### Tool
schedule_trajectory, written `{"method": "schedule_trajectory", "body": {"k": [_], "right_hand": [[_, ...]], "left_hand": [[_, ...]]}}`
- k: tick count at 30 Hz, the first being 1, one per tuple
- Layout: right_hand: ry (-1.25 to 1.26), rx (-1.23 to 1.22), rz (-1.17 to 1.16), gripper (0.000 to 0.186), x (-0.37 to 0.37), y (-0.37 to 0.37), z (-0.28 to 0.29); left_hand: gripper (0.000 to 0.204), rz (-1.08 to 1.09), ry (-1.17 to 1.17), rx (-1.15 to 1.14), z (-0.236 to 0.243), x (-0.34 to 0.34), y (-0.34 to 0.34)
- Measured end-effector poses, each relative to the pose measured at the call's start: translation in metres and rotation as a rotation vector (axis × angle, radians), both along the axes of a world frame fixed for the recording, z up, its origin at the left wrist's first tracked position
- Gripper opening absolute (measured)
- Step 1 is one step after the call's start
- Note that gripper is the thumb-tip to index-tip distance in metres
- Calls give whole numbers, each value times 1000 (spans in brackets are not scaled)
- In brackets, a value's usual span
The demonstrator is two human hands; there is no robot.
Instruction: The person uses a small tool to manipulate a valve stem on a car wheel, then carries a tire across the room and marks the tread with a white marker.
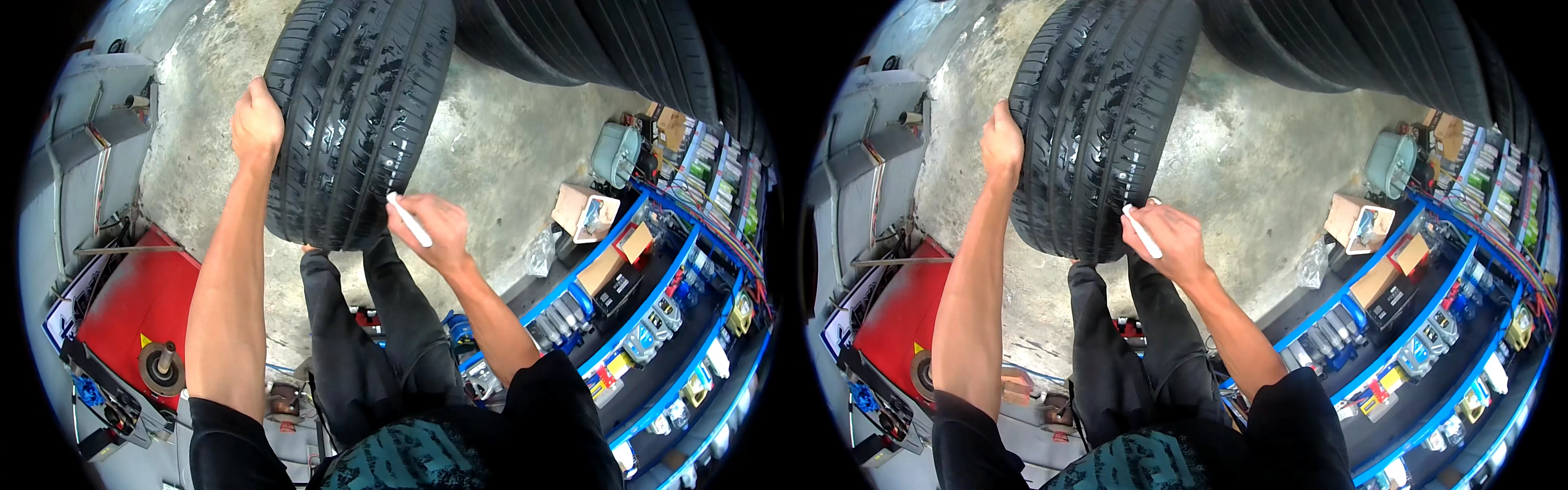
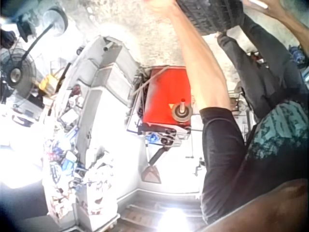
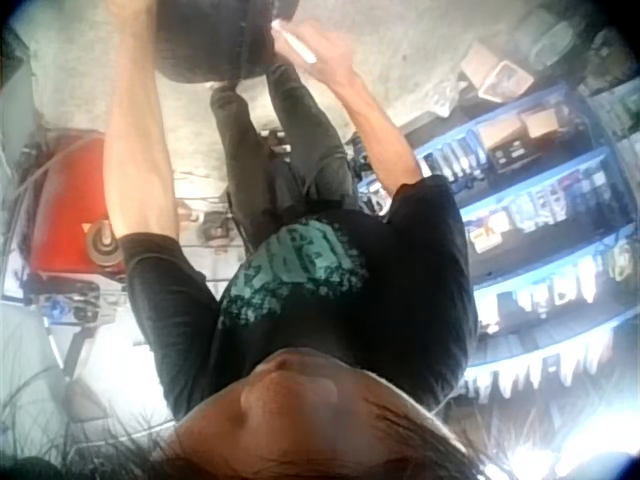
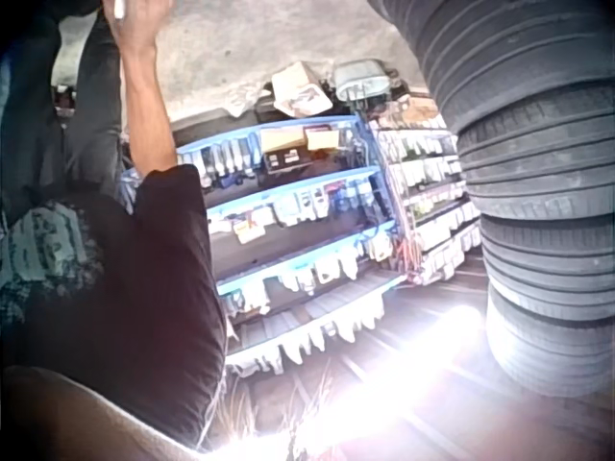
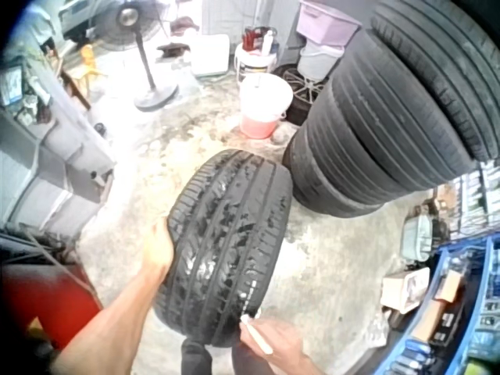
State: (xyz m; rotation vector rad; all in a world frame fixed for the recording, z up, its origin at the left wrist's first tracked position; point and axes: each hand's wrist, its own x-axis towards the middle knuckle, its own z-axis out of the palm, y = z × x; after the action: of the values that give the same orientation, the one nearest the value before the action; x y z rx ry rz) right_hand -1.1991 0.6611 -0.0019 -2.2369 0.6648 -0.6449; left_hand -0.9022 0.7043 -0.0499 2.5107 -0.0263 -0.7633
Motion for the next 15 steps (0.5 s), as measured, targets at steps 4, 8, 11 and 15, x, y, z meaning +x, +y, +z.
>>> {"method": "schedule_trajectory", "body": {"k": [4,8,11,15], "right_hand": [[-13,9,-52,20,13,-27,25],[-119,18,117,19,58,-24,20],[-19,-44,143,18,75,-20,9],[-5,-67,118,17,71,-26,8]], "left_hand": [[75,23,17,-5,-3,4,2],[75,20,24,-6,3,7,0],[74,17,8,-6,11,4,-3],[74,16,-9,-17,7,7,-2]]}}
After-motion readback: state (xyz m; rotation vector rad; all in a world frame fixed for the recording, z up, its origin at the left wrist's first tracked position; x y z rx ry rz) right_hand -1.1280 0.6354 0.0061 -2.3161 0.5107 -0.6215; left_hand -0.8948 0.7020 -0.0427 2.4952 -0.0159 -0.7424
